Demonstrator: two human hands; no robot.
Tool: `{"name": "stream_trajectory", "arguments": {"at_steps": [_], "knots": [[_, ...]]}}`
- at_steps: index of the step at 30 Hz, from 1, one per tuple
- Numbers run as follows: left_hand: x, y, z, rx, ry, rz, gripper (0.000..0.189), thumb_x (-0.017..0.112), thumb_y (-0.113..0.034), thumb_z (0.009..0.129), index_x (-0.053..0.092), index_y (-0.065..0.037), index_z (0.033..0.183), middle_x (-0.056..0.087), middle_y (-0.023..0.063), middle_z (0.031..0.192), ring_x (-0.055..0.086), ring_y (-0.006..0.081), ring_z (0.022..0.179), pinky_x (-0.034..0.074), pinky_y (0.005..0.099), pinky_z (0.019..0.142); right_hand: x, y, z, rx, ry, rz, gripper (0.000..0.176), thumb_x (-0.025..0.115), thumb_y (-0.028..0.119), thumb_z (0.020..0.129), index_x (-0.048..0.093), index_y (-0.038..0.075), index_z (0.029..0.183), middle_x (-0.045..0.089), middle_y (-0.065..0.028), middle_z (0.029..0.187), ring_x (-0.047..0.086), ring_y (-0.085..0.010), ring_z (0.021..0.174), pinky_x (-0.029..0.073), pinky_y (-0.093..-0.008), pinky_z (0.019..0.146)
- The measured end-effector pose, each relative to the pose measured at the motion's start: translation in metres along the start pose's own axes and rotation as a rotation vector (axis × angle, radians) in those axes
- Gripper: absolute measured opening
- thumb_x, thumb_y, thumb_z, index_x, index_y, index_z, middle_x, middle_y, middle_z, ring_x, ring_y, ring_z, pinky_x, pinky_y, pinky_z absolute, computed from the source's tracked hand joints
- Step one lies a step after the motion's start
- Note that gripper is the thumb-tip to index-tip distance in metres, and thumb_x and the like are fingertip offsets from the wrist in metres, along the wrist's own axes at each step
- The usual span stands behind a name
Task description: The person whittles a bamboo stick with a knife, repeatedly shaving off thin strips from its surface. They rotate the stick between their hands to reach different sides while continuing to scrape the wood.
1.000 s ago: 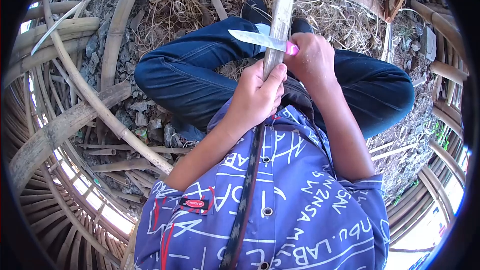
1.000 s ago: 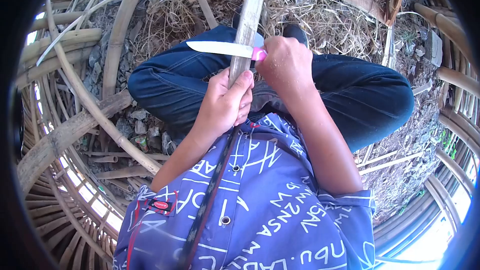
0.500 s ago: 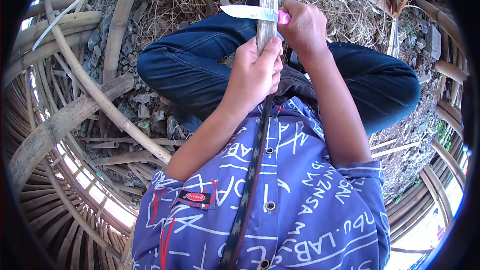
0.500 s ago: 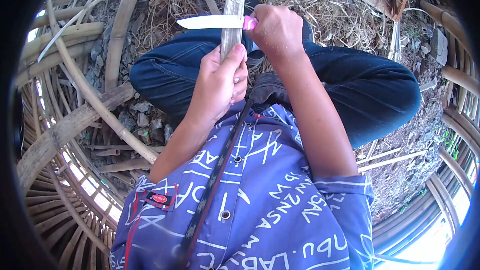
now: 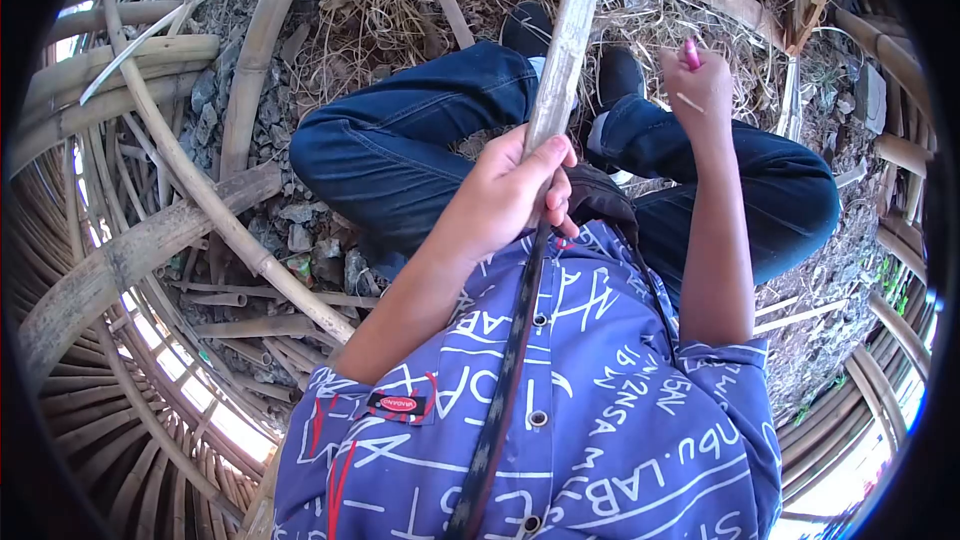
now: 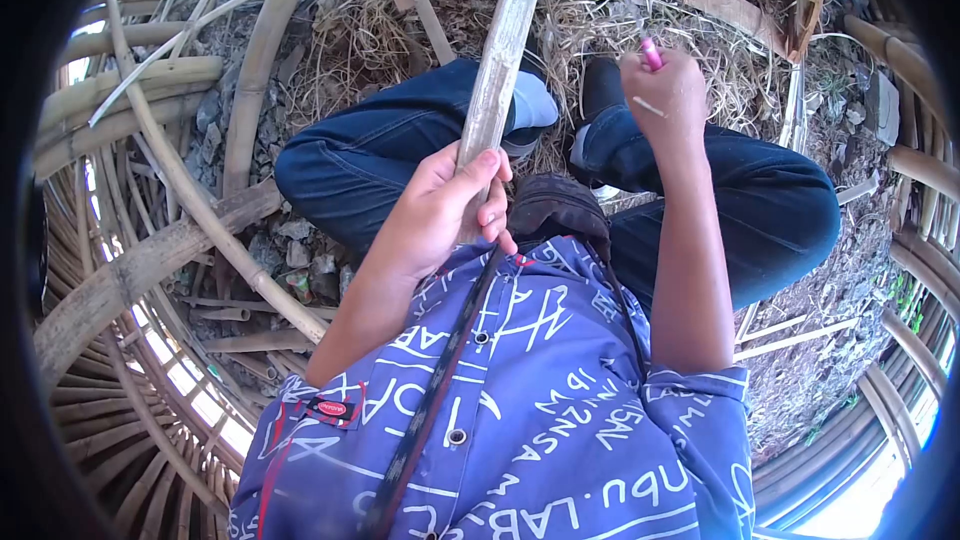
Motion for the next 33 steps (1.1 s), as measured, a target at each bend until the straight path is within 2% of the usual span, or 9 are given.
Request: {"name": "stream_trajectory", "arguments": {"at_steps": [4,6,9,14,19,28,30,31,33], "knots": [[-0.013,-0.002,0.004,-0.082,0.022,0.037,0.019,0.047,-0.021,0.096,0.051,-0.003,0.093,0.051,0.0039,0.066,0.055,0.0121,0.059,0.055,0.0347,0.062,-0.002,0.015,-0.030,-0.097,0.128,0.040,0.028,0.058,0.024,0.077,0.060,-0.002,0.066,0.056,-0.0219,0.057,0.058,-0.0380,0.055,0.046,-0.0420,0.057],[-0.015,-0.005,0.005,-0.082,0.008,0.024,0.017,0.048,-0.020,0.095,0.052,-0.004,0.091,0.053,0.0040,0.068,0.051,0.0103,0.054,0.050,0.0292,0.052,-0.004,0.036,-0.051,-0.122,0.163,0.053,0.028,0.059,0.025,0.079,0.062,0.000,0.069,0.056,-0.0207,0.058,0.059,-0.0380,0.058,0.046,-0.0428,0.057],[-0.016,-0.009,0.007,-0.168,-0.014,-0.106,0.014,0.049,-0.020,0.094,0.052,-0.006,0.091,0.045,-0.0017,0.065,0.035,0.0034,0.047,0.026,0.0191,0.040,0.001,0.055,-0.073,-0.315,0.160,-0.001,0.021,0.060,0.023,0.077,0.062,0.004,0.067,0.058,-0.0188,0.059,0.060,-0.0378,0.062,0.048,-0.0445,0.057],[-0.004,-0.004,0.006,-0.121,-0.051,-0.074,0.015,0.047,-0.020,0.096,0.050,-0.007,0.092,0.037,-0.0050,0.063,0.030,0.0016,0.046,0.024,0.0183,0.039,0.013,0.061,-0.074,-0.419,0.195,-0.269,0.018,0.061,0.018,0.073,0.060,0.005,0.062,0.061,-0.0172,0.060,0.063,-0.0356,0.060,0.051,-0.0435,0.057],[0.004,0.002,0.006,0.022,-0.160,0.129,0.015,0.045,-0.021,0.098,0.047,-0.008,0.090,0.034,-0.0068,0.064,0.027,0.0006,0.047,0.022,0.0178,0.040,0.024,0.058,-0.055,-0.438,0.206,-0.328,0.016,0.063,0.020,0.072,0.063,0.005,0.065,0.062,-0.0176,0.063,0.064,-0.0352,0.061,0.051,-0.0427,0.057],[0.000,-0.003,0.011,0.070,-0.229,0.139,0.016,0.044,-0.021,0.098,0.046,-0.008,0.089,0.034,-0.0061,0.063,0.029,0.0020,0.047,0.024,0.0189,0.041,0.040,0.069,-0.032,-0.529,0.094,-0.381,0.016,0.064,0.022,0.071,0.063,0.007,0.064,0.064,-0.0138,0.063,0.066,-0.0308,0.062,0.054,-0.0393,0.059],[0.010,0.006,0.006,0.036,-0.274,0.146,0.017,0.045,-0.021,0.097,0.046,-0.007,0.088,0.033,-0.0060,0.062,0.029,0.0026,0.046,0.025,0.0193,0.040,0.042,0.063,0.000,-0.173,0.089,-0.386,0.024,0.052,0.021,0.080,0.068,0.003,0.077,0.066,-0.0209,0.078,0.068,-0.0340,0.076,0.054,-0.0433,0.072],[0.015,0.020,0.000,0.039,-0.246,0.132,0.017,0.047,-0.022,0.097,0.046,-0.007,0.087,0.033,-0.0060,0.060,0.028,0.0031,0.045,0.025,0.0196,0.040,0.042,0.032,0.037,-0.199,-0.024,-0.367,0.027,0.051,0.024,0.084,0.069,0.004,0.085,0.067,-0.0209,0.084,0.067,-0.0363,0.080,0.053,-0.0446,0.073],[0.011,0.021,-0.008,-0.016,-0.198,0.013,0.017,0.047,-0.021,0.097,0.047,-0.007,0.088,0.032,-0.0059,0.061,0.027,0.0027,0.045,0.024,0.0195,0.039,0.006,0.030,0.064,-0.102,0.020,-0.426,0.030,0.050,0.029,0.086,0.069,0.006,0.088,0.067,-0.0190,0.087,0.065,-0.0366,0.084,0.051,-0.0465,0.073]]}}
Point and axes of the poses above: each hand's wrist, its own z-axis towards the middle knuckle, its own x-axis out of the palm, y = z × x, the point moved 1 cm from there along z, towards the middle knuckle
